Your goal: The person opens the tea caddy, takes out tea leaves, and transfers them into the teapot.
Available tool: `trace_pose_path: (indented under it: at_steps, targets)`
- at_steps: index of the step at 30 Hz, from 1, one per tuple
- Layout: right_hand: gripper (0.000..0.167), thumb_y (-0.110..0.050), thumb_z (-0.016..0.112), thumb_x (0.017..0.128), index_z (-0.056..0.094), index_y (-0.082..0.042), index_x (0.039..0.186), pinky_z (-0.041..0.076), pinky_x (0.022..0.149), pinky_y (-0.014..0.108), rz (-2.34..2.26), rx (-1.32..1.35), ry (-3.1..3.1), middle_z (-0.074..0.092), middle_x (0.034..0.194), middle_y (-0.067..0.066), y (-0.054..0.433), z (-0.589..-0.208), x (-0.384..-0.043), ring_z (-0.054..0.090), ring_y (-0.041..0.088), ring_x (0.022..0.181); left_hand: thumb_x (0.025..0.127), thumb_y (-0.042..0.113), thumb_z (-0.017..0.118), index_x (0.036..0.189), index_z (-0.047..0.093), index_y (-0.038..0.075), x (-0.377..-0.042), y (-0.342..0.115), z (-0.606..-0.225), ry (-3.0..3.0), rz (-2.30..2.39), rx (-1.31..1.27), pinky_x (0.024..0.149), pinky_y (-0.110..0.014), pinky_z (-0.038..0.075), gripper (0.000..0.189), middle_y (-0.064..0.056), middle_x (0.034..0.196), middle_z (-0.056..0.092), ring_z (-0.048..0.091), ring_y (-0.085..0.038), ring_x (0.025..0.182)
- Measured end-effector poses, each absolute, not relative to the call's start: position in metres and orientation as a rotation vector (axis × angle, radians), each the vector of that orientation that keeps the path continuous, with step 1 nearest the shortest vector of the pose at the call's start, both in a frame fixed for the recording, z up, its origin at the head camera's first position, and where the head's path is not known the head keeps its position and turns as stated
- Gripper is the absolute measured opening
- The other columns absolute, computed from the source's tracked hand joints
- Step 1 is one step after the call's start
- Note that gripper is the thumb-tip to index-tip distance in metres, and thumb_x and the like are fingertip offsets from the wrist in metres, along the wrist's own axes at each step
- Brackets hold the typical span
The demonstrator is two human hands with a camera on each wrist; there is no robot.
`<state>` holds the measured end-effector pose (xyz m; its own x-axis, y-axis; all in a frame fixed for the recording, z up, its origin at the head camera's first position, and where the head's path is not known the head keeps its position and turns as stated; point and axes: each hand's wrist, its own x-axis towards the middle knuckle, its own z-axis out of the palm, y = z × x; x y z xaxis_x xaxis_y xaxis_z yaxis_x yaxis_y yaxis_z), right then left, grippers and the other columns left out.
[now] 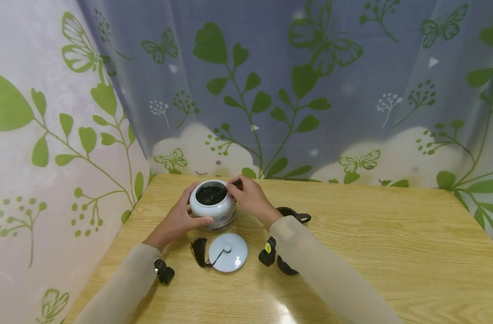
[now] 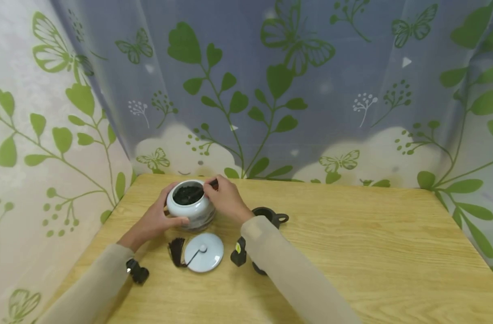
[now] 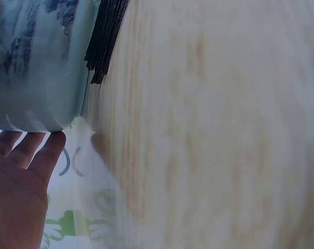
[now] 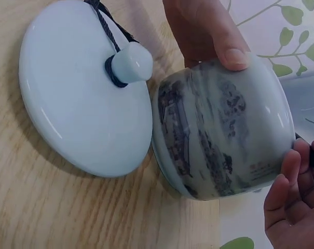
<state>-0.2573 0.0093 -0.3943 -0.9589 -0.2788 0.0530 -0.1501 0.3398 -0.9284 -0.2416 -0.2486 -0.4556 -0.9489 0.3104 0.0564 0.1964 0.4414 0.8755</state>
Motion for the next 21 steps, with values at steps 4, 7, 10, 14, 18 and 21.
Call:
trace_pose_path:
  at_steps: [4,7,10,14,18,21]
  targets:
    - [0.022,-0.023,0.060,0.114,0.069,-0.006,0.124,0.055,0.076,0.033,-1.787,-0.319,2.403,0.075,0.097,0.007,0.010,-0.394,-0.254,0.071,0.032,0.090,0.090,0.030,0.092,0.176,0.014,0.019,-0.242,-0.249,-0.457,2.579,1.538,0.450,0.123,-0.067,0.040,0.116,-0.014,0.176,0.030,0.039,-0.040,0.157]
    - [0.023,-0.025,0.060,0.114,0.069,-0.008,0.125,0.055,0.077,0.035,-1.826,-0.277,2.371,0.077,0.097,0.006,0.012,-0.393,-0.252,0.070,0.030,0.089,0.090,0.031,0.093,0.176,0.014,0.019,-0.243,-0.249,-0.458,2.574,1.544,0.454,0.123,-0.067,0.040,0.117,-0.012,0.177,0.029,0.039,-0.040,0.157]
    - [0.024,-0.025,0.060,0.114,0.069,-0.007,0.128,0.053,0.075,0.030,-1.857,-0.256,2.356,0.078,0.099,0.006,0.015,-0.392,-0.252,0.070,0.031,0.090,0.090,0.031,0.093,0.175,0.014,0.019,-0.243,-0.248,-0.457,2.554,1.562,0.455,0.124,-0.068,0.038,0.117,-0.011,0.177,0.029,0.038,-0.040,0.158]
    - [0.025,-0.024,0.060,0.114,0.068,-0.006,0.130,0.052,0.075,0.027,-1.913,-0.232,2.330,0.079,0.101,0.008,0.020,-0.391,-0.252,0.070,0.039,0.097,0.090,0.030,0.093,0.176,0.013,0.018,-0.243,-0.247,-0.456,2.549,1.569,0.464,0.124,-0.069,0.038,0.117,-0.012,0.177,0.028,0.037,-0.042,0.159]
    - [0.027,-0.025,0.059,0.114,0.068,-0.006,0.131,0.055,0.079,0.033,-1.941,-0.235,2.311,0.080,0.102,0.008,0.024,-0.388,-0.252,0.069,0.039,0.097,0.090,0.029,0.093,0.176,0.013,0.019,-0.242,-0.247,-0.455,2.558,1.565,0.459,0.124,-0.068,0.038,0.118,-0.013,0.177,0.029,0.038,-0.043,0.158]
    - [0.028,-0.025,0.059,0.114,0.068,-0.005,0.131,0.055,0.080,0.034,-1.951,-0.254,2.305,0.079,0.102,0.008,0.026,-0.388,-0.252,0.069,0.035,0.094,0.089,0.029,0.093,0.176,0.014,0.021,-0.241,-0.247,-0.456,2.552,1.569,0.440,0.125,-0.068,0.037,0.118,-0.012,0.177,0.029,0.037,-0.043,0.158]
